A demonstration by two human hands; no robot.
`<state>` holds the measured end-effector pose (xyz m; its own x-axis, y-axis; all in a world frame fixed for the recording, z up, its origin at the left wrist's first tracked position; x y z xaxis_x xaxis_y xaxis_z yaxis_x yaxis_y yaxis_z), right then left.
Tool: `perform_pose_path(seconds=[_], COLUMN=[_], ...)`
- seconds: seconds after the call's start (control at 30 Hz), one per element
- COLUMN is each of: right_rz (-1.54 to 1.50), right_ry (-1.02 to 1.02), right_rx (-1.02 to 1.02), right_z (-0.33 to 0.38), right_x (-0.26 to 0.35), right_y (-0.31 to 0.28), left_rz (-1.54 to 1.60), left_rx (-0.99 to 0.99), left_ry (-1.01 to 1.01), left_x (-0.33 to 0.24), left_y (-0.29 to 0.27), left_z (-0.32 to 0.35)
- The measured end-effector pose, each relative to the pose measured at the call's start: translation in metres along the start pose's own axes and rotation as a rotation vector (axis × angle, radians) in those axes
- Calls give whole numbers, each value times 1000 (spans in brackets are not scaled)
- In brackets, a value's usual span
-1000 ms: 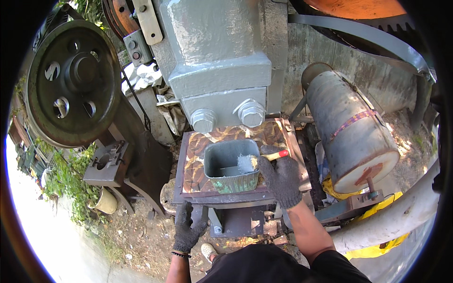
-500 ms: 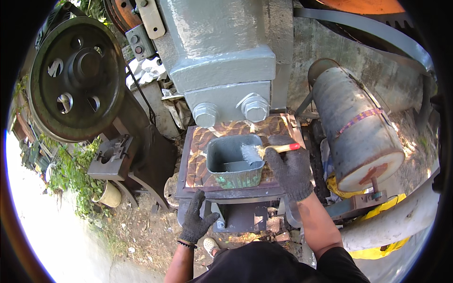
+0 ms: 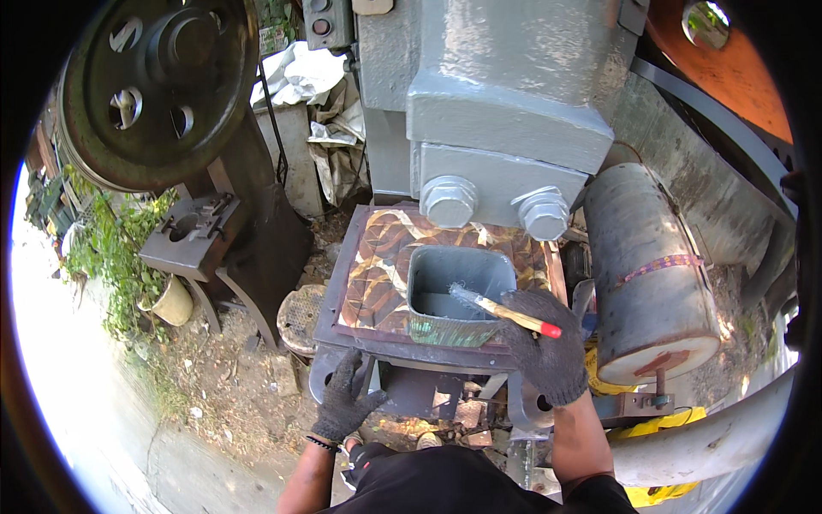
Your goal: The person paints a metal machine part with gray paint using a brush. They repeatedly dip the brush into a small container and apply paint to the surface and edges of the part.
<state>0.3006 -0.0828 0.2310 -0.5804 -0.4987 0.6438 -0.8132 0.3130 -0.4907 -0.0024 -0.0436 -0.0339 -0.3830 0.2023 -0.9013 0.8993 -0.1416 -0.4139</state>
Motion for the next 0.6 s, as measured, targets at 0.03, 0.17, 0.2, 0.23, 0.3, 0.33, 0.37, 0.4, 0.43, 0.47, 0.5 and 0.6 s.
perform_pose_path(seconds=[0.03, 0.17, 0.2, 0.23, 0.3, 0.33, 0.37, 0.4, 0.43, 0.47, 0.5, 0.6], right_rz=[13, 30, 25, 102, 224, 283, 272, 292, 322, 355, 270, 390], right_ry=[-30, 24, 83, -37, 8, 28, 27, 23, 14, -7, 86, 43], right_rx=[-25, -82, -87, -111, -101, -101, -100, -80, -53, -22, -83, -103], right_z=[2, 0, -2, -6, -14, -17, -20, -22, -23, -24, -25, -23], right_x=[3, -2, -5, 7, 9, 11, 14, 19, 23, 28, 22, 32], right_y=[-1, -1, -1, -1, 3, 6, 12, 19, 26, 34, 33, 41], left_rz=[-6, -120, -115, -100, -91, -98, -102, -127, -148, -197, -189, -51], left_rx=[-9, -39, -26, -28, 1, 32, 60, 82, 98, 99, 112, 153], left_ry=[-30, 125, 149, 193, 220, 202, 187, 216, 247, 295, 315, 314], left_x=[4, -11, -15, -21, -27, -27, -27, -29, -31, -32, -30, -17], left_y=[-3, -16, -17, -20, -26, -30, -34, -38, -43, -49, -55, -66], left_z=[0, -7, -11, -14, -23, -28, -33, -38, -45, -52, -57, -72])
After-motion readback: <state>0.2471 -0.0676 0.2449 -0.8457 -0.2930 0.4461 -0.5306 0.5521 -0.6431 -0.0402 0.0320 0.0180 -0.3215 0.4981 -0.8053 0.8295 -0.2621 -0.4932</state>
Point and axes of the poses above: each hand's wrist, its own z-axis away from the middle knuckle, its own y-axis out of the palm, x = y × z, the point moved 9 cm from there along -z, towards the middle knuckle, and after that the axes turned 8 degrees about -z, right-handed, at the moved point
